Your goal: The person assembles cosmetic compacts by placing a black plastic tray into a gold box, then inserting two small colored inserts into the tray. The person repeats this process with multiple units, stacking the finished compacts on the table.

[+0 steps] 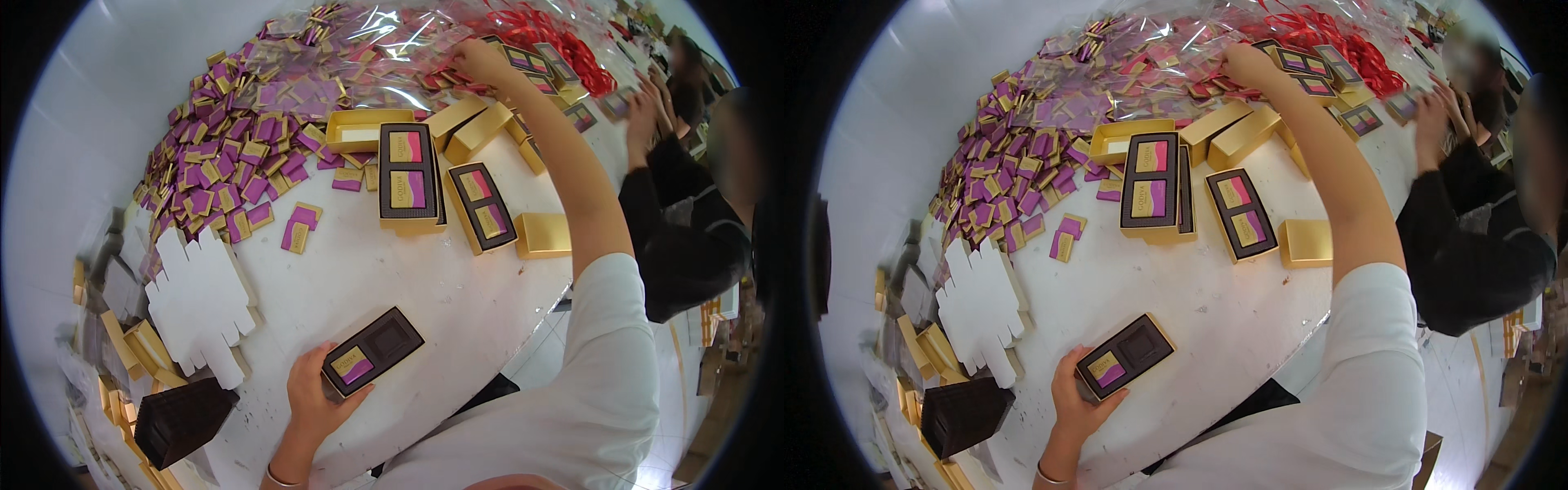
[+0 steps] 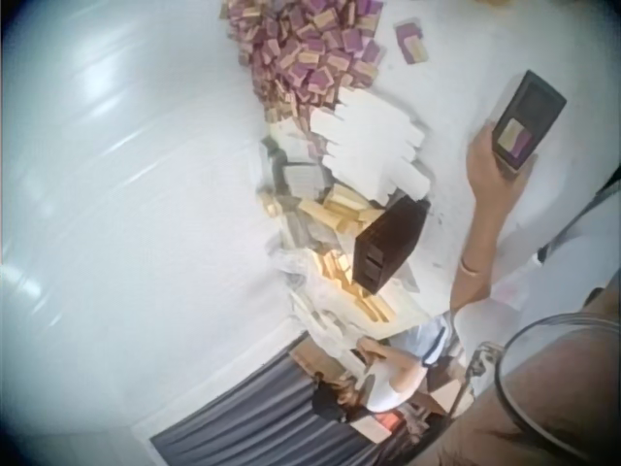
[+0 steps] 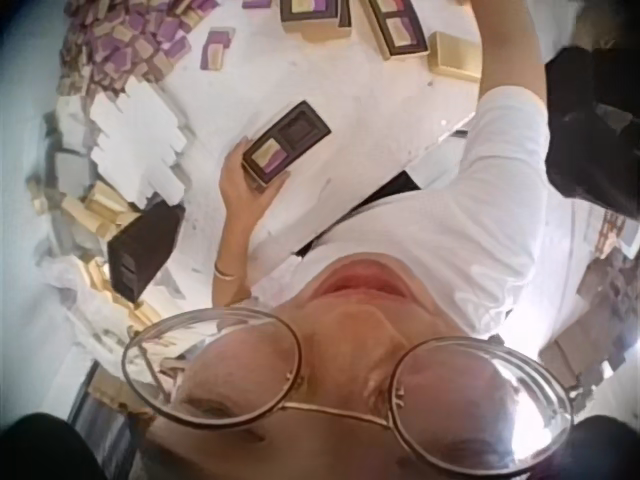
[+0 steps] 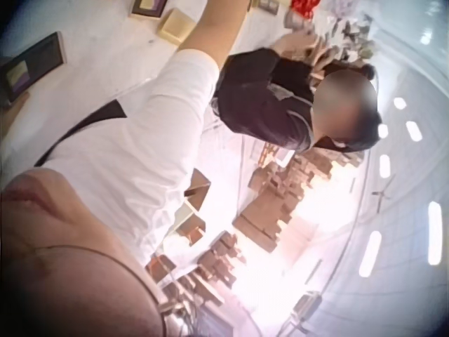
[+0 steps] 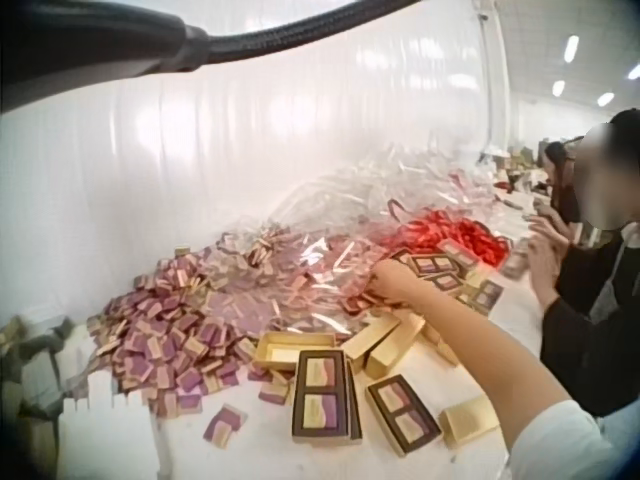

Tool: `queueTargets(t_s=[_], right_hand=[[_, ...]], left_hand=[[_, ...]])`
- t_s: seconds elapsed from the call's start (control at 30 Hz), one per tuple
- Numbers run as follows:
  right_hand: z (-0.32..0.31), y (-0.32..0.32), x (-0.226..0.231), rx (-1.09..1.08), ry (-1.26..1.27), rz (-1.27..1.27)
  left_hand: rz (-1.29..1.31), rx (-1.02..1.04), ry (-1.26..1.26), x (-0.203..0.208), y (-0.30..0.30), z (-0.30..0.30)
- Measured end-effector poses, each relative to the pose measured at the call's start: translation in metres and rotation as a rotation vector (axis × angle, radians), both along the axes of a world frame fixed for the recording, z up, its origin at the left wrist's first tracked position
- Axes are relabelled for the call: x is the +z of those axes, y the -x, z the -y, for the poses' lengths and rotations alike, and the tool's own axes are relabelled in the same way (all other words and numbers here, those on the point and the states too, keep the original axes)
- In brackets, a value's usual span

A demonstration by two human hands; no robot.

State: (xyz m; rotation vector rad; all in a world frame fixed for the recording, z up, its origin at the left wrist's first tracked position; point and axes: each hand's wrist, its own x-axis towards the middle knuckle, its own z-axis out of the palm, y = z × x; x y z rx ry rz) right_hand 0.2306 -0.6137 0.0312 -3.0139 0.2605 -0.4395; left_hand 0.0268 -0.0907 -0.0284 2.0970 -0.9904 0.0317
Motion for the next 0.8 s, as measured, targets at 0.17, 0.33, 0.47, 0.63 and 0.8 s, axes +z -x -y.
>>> queueTargets(t_s=[0.17, 0.33, 0.47, 0.63, 0.8], right_hand=[[-0.044, 0.075, 0.037, 0.150, -0.856, 0.179], [-0.142, 0.172, 0.052, 0.447, -1.374, -0.095], [-0.212, 0.225, 0.039, 0.444, -1.347, -0.238], [-0.261, 0.247, -0.007, 0.408, -1.518, -0.178], [-0.280, 0.262, -0.018, 0.393, -1.167, -0.107]], left_hand=[[-0.018, 0.038, -0.015, -0.002, 0.004, -0.002], [0.043, 0.069, -0.093, -0.005, 0.005, -0.007], [0.094, 0.040, -0.108, 0.004, 0.006, 0.001], [0.183, 0.056, -0.148, 0.012, 0.015, 0.004], [0.250, 0.073, -0.148, 0.009, 0.018, 0.007]])
